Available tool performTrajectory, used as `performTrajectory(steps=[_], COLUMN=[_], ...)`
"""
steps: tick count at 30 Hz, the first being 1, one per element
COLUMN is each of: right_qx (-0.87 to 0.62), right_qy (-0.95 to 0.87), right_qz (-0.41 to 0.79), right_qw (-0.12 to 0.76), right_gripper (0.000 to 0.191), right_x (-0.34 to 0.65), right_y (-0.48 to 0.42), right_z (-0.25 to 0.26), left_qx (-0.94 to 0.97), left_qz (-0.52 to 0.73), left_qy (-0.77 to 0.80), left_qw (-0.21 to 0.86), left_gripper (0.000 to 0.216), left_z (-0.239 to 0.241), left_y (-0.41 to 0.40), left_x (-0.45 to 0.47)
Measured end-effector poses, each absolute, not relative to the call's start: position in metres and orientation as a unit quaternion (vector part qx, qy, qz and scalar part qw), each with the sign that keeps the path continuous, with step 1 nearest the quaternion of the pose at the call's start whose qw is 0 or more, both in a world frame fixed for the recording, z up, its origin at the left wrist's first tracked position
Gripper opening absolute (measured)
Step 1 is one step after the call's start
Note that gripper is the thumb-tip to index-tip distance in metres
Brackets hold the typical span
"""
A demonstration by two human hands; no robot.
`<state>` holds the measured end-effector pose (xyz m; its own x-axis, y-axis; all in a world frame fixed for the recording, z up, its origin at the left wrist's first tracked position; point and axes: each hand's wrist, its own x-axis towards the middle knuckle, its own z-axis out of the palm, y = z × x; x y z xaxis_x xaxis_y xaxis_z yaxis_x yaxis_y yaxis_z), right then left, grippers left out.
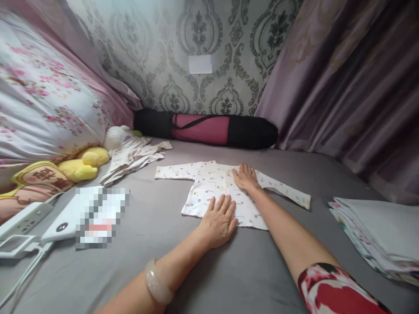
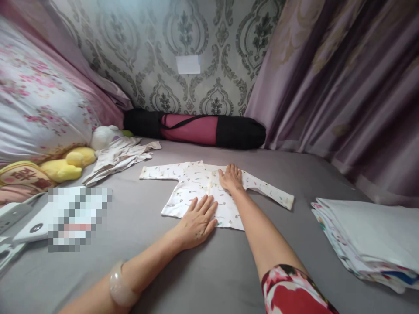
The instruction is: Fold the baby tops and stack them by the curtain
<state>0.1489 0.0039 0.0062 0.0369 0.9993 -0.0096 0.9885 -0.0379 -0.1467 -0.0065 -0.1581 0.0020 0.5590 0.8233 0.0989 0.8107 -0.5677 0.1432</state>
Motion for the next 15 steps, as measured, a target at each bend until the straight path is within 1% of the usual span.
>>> performTrajectory(steps=[4, 9, 13, 15], right_qx=[-0.721, -0.722, -0.727, -0.729], right_qy=[-0.69, -0.689, -0.683, -0.681], right_qz=[0.037, 0.048, 0.071, 0.065], right_qw=[0.058, 0.035, -0.002, -0.007], right_gripper=[0.066, 0.066, 0.065, 0.06], right_x=[0.153, 0.153, 0.154, 0.149], right_y=[0.014, 0.018, 0.023, 0.026], right_z=[-0.001, -0.001, 0.015, 0.024], left_qx=[0.882, 0.864, 0.819, 0.803], left_qz=[0.089, 0.13, 0.174, 0.178], left_qy=[0.461, 0.483, 0.547, 0.569], left_qw=[0.051, 0.054, 0.002, -0.017], left_gripper=[0.058, 0.056, 0.059, 0.06], left_z=[0.006, 0.012, 0.012, 0.01], left_y=[-0.159, -0.157, -0.15, -0.147], left_x=[-0.007, -0.007, -0.009, -0.012])
